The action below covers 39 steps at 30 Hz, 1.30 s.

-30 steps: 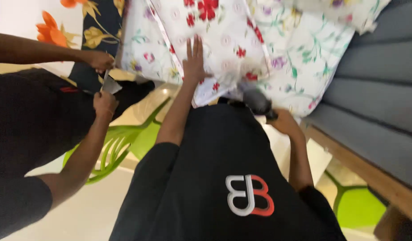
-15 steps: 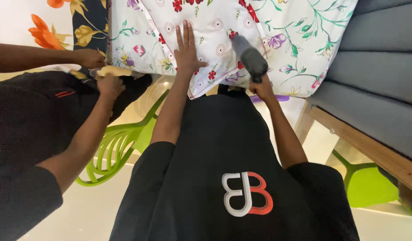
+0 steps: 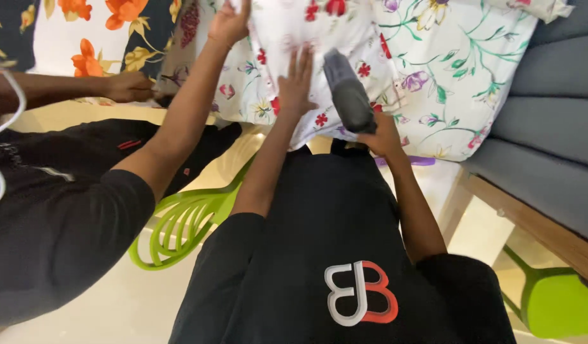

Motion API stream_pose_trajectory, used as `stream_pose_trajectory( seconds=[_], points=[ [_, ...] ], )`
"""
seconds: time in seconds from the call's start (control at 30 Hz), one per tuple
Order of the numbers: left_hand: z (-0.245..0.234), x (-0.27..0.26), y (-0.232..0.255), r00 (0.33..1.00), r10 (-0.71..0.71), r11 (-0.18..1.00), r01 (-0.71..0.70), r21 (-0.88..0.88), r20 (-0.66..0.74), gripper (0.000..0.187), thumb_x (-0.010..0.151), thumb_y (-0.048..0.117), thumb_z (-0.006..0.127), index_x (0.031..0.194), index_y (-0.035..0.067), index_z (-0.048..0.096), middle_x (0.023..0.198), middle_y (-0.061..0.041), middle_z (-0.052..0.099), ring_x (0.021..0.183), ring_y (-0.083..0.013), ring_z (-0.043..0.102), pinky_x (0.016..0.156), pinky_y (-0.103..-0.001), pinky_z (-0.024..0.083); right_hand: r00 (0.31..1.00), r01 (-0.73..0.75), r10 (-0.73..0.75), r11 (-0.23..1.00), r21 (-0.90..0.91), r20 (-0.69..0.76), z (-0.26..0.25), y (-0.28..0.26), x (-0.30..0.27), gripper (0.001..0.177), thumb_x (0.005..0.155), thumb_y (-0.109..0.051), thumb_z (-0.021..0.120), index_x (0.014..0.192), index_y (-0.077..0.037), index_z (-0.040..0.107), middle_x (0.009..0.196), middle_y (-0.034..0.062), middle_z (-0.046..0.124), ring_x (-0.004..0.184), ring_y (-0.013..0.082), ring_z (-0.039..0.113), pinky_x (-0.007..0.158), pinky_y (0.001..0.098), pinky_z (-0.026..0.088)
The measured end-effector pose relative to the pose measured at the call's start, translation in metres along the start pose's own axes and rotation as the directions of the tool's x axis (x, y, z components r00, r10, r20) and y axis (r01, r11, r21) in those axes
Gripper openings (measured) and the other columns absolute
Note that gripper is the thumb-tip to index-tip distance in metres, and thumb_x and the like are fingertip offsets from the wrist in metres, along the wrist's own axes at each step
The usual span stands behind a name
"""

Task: Vacuuming a bed and pillows with a handheld vacuum cleaner.

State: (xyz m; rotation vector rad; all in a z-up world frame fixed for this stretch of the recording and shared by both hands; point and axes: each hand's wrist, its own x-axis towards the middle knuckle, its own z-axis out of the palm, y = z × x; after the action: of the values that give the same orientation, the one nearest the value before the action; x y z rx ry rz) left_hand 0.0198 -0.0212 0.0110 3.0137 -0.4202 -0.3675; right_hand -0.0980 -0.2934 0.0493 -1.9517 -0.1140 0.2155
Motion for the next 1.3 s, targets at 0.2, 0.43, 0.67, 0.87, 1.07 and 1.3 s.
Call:
stream_pose_trajectory(
  seconds=[0.2, 0.43, 0.67, 0.87, 1.07, 1.3],
  points=[
    [0.010, 0.001, 0.017, 0.996, 0.084, 0.979, -0.086, 0.183, 0.019, 0.128, 0.057, 0.037, 0.095, 0.156, 0.008, 0.020, 0.173, -0.009, 0.008, 0.163, -0.0310, 0.004, 0.084, -0.056, 0.054, 0.981, -0.192, 0.194, 0.979, 0.067, -0.028, 0.047, 0.038, 0.030, 0.027, 0.066, -0.015, 0.081, 0.084, 0.001, 0.068, 0.072, 0.0114, 0.066, 0.068, 0.0247, 0.065, 0.065, 0.0393, 0.049],
    [-0.013, -0.026, -0.013, 0.981, -0.089, 0.995, 0.095, -0.031, 0.171, 0.152, 0.049, 0.045, 0.099, 0.162, 0.005, 0.006, 0.172, -0.011, 0.003, 0.158, -0.0376, 0.011, 0.096, -0.052, 0.055, 0.860, -0.459, 0.434, 0.887, 0.039, 0.268, 0.043, 0.090, -0.028, 0.025, 0.068, -0.015, 0.082, 0.079, 0.002, 0.067, 0.071, 0.0111, 0.070, 0.067, 0.0201, 0.069, 0.065, 0.0387, 0.053],
    [0.017, -0.050, -0.025, 0.998, -0.016, 0.985, 0.005, -0.171, -0.060, 0.143, 0.054, 0.045, 0.097, 0.163, 0.010, 0.010, 0.169, -0.016, 0.006, 0.152, -0.0439, 0.020, 0.102, -0.052, 0.053, 0.902, -0.322, 0.375, 0.914, -0.246, 0.215, -0.004, -0.010, -0.060, 0.040, 0.064, -0.017, 0.088, 0.093, 0.003, 0.069, 0.081, 0.0173, 0.070, 0.074, 0.0262, 0.066, 0.070, 0.0401, 0.051],
    [0.030, -0.065, -0.003, 0.992, -0.122, 0.986, 0.119, -0.120, -0.021, 0.121, 0.070, 0.038, 0.090, 0.163, 0.023, 0.014, 0.170, -0.019, 0.007, 0.152, -0.0476, 0.024, 0.090, -0.059, 0.053, 0.952, -0.241, 0.244, 0.970, -0.035, 0.186, -0.017, -0.046, -0.008, 0.034, 0.071, -0.017, 0.085, 0.099, -0.001, 0.072, 0.079, 0.0129, 0.072, 0.074, 0.0234, 0.067, 0.073, 0.0360, 0.052],
    [0.046, -0.072, -0.004, 0.994, -0.094, 0.991, 0.087, -0.106, -0.062, 0.107, 0.074, 0.032, 0.085, 0.159, 0.046, 0.022, 0.168, -0.024, 0.010, 0.149, -0.0509, 0.029, 0.084, -0.059, 0.054, 0.985, -0.148, 0.139, 0.985, 0.091, 0.098, 0.012, -0.014, 0.046, 0.028, 0.076, -0.015, 0.087, 0.089, 0.001, 0.068, 0.074, 0.0080, 0.068, 0.068, 0.0144, 0.063, 0.062, 0.0339, 0.049],
    [0.063, -0.084, -0.010, 0.992, -0.019, 1.000, 0.016, -0.025, -0.128, 0.096, 0.083, 0.020, 0.074, 0.161, 0.051, 0.027, 0.169, -0.026, 0.011, 0.149, -0.0511, 0.030, 0.084, -0.058, 0.053, 0.846, -0.533, 0.448, 0.745, 0.402, 0.291, 0.054, 0.038, 0.021, 0.019, 0.074, -0.009, 0.076, 0.072, -0.006, 0.058, 0.058, 0.0034, 0.055, 0.046, 0.0145, 0.052, 0.046, 0.0327, 0.039]
  ],
)
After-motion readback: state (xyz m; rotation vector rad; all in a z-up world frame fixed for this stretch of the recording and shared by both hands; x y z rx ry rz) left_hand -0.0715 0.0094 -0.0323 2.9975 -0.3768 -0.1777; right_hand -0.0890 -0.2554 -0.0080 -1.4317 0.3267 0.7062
